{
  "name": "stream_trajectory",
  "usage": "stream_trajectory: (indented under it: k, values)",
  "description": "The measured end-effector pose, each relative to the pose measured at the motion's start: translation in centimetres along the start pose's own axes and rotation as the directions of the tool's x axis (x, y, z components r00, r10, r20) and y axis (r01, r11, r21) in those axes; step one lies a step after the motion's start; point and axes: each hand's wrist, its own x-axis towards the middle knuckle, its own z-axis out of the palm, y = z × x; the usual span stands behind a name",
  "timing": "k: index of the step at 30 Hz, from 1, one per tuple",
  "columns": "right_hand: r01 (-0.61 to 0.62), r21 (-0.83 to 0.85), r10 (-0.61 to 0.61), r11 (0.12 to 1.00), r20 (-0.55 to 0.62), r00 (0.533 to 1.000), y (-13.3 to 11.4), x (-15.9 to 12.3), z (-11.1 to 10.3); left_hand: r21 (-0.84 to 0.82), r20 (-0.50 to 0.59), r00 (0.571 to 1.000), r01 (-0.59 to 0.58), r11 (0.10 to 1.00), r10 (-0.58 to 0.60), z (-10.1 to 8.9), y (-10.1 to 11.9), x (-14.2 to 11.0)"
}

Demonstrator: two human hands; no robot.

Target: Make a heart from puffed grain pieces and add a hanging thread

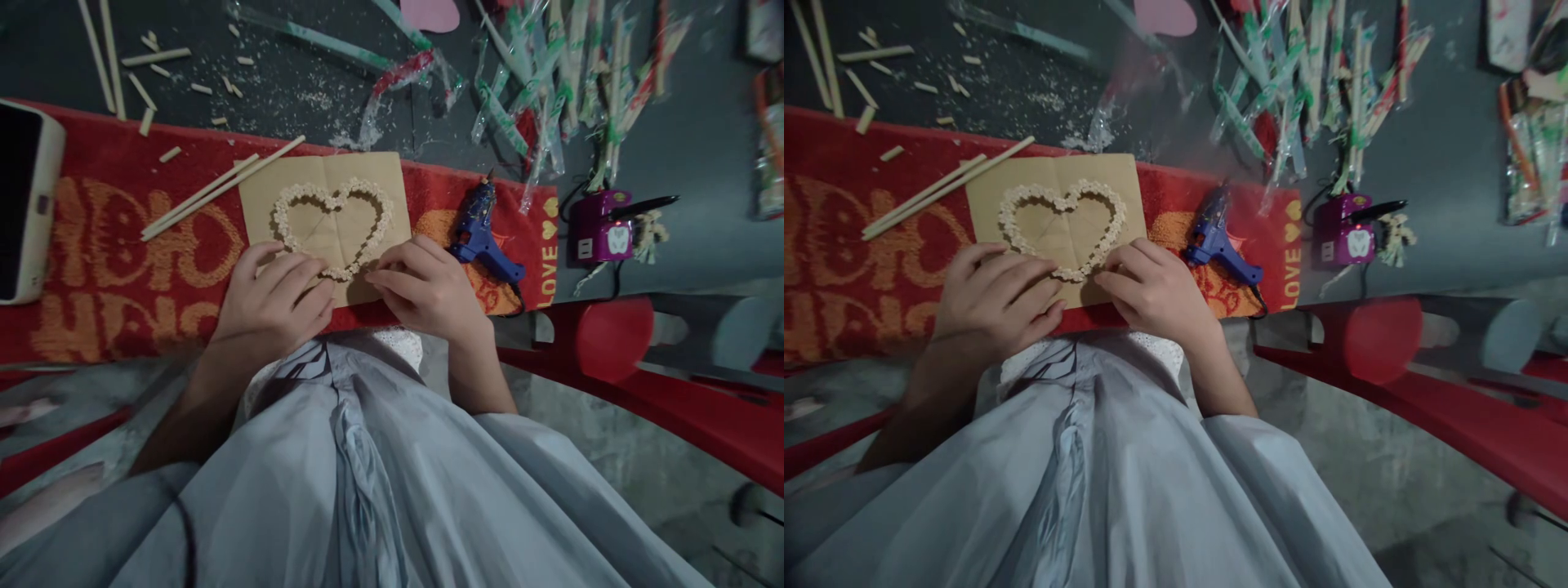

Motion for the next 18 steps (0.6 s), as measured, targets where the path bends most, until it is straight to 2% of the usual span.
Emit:
stream_trajectory:
  k: [4, 9, 14, 18]
  values:
    - [-0.036, 0.000, 0.036, 0.999, -0.030, 0.999, -0.4, -0.7, -0.3, -0.008, 0.011, 1.000, -0.013, 1.000, 0.013, 0.1, -0.2, -0.3]
    - [-0.117, 0.006, 0.117, 0.993, 0.014, 0.993, -0.8, -1.7, -0.5, -0.128, 0.033, 0.995, 0.093, 0.987, -0.090, 0.3, -0.1, -0.6]
    - [-0.147, 0.038, 0.147, 0.988, 0.020, 0.989, -1.0, -2.1, -0.6, -0.007, 0.007, 1.000, 0.020, 1.000, -0.020, 0.1, -0.1, -0.4]
    - [-0.151, 0.042, 0.151, 0.988, 0.014, 0.988, -1.1, -2.2, -0.6, 0.018, -0.013, 1.000, 0.007, 1.000, -0.007, -0.2, 0.1, -0.1]
